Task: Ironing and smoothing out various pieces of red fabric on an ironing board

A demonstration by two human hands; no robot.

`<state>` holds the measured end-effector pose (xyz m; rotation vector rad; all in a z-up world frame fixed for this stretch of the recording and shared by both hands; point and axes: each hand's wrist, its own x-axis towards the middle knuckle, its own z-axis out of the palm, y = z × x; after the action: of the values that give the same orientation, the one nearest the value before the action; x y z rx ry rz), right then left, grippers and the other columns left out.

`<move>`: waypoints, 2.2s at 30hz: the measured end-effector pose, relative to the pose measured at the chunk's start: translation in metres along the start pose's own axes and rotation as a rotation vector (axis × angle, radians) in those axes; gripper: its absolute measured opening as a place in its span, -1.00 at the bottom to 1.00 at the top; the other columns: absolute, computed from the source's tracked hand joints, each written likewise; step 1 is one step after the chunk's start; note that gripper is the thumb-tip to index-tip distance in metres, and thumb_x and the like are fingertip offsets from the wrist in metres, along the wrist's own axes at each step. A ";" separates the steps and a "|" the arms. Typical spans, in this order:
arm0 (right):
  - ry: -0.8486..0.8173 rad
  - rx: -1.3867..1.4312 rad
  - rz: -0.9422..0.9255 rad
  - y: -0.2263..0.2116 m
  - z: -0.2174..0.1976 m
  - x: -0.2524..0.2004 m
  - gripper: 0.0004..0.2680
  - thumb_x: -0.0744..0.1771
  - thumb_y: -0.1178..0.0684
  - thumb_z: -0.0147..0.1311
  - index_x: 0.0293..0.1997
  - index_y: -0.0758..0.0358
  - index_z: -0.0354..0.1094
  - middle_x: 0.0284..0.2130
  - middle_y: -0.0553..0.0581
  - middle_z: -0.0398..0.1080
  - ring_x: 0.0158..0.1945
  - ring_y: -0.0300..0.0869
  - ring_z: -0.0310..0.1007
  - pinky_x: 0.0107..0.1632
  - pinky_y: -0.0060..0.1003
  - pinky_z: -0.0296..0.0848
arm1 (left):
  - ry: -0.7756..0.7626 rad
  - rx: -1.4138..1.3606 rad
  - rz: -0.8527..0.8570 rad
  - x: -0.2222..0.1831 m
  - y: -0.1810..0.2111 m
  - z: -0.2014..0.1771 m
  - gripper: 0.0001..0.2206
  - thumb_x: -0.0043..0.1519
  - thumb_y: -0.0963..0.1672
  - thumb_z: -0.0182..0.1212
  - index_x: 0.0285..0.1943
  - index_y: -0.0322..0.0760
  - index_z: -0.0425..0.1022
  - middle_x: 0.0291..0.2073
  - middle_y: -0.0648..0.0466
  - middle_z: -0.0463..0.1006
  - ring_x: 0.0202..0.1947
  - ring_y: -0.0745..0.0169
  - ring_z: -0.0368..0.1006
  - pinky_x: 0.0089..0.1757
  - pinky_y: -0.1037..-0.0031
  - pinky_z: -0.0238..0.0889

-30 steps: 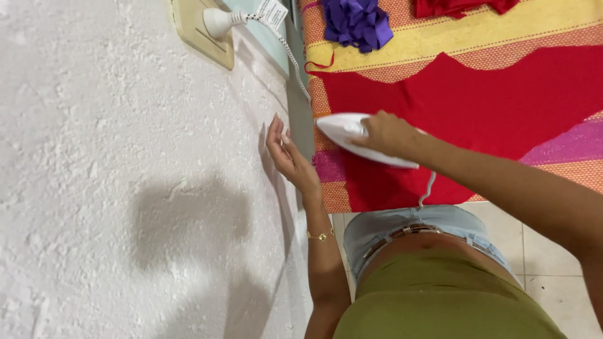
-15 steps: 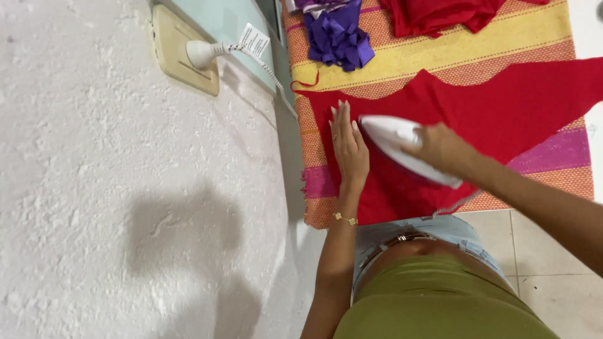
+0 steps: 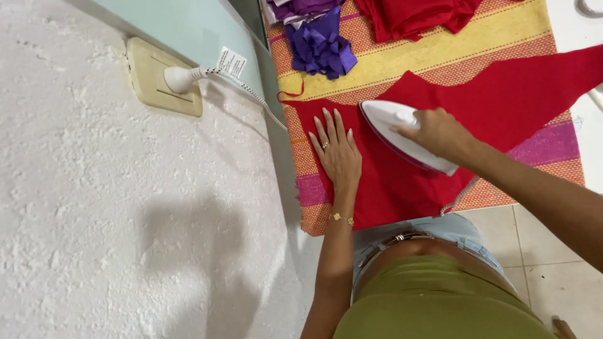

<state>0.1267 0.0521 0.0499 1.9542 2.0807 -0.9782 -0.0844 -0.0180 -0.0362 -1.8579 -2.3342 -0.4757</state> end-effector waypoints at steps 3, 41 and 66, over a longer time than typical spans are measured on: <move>0.071 0.074 -0.038 -0.015 -0.019 0.014 -0.52 0.46 -0.37 0.13 0.09 0.42 0.55 -0.50 0.41 0.58 -0.50 0.15 0.66 -0.43 -0.08 0.63 | 0.021 -0.030 0.020 0.002 -0.001 -0.001 -0.50 0.58 -0.02 -0.22 0.71 -0.13 0.14 0.72 -0.07 0.02 0.72 -0.13 -0.19 0.56 -0.10 -0.41; 0.013 0.097 0.236 0.071 -0.001 -0.066 -0.45 0.39 -0.51 0.07 0.00 0.32 0.60 -0.48 0.47 0.60 -0.32 0.23 0.70 -0.15 0.09 0.69 | -0.046 -0.170 0.190 -0.009 0.085 0.007 -0.49 0.54 -0.04 -0.14 0.71 -0.14 0.14 0.71 -0.08 0.07 0.72 -0.22 -0.15 0.54 -0.25 -0.41; -0.021 0.354 0.344 0.083 -0.052 -0.061 -0.45 0.44 -0.40 0.02 0.31 0.42 0.41 -0.43 0.33 0.59 -0.56 0.03 0.52 -0.53 -0.17 0.46 | -0.137 -0.072 0.195 -0.008 0.086 -0.007 -0.43 0.55 -0.04 0.00 0.76 -0.13 0.03 0.74 0.00 -0.08 0.73 -0.16 -0.22 0.55 -0.17 -0.37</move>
<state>0.2302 0.0238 0.0907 2.3465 1.5615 -1.3445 0.0001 -0.0110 -0.0180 -2.1901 -2.2113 -0.4265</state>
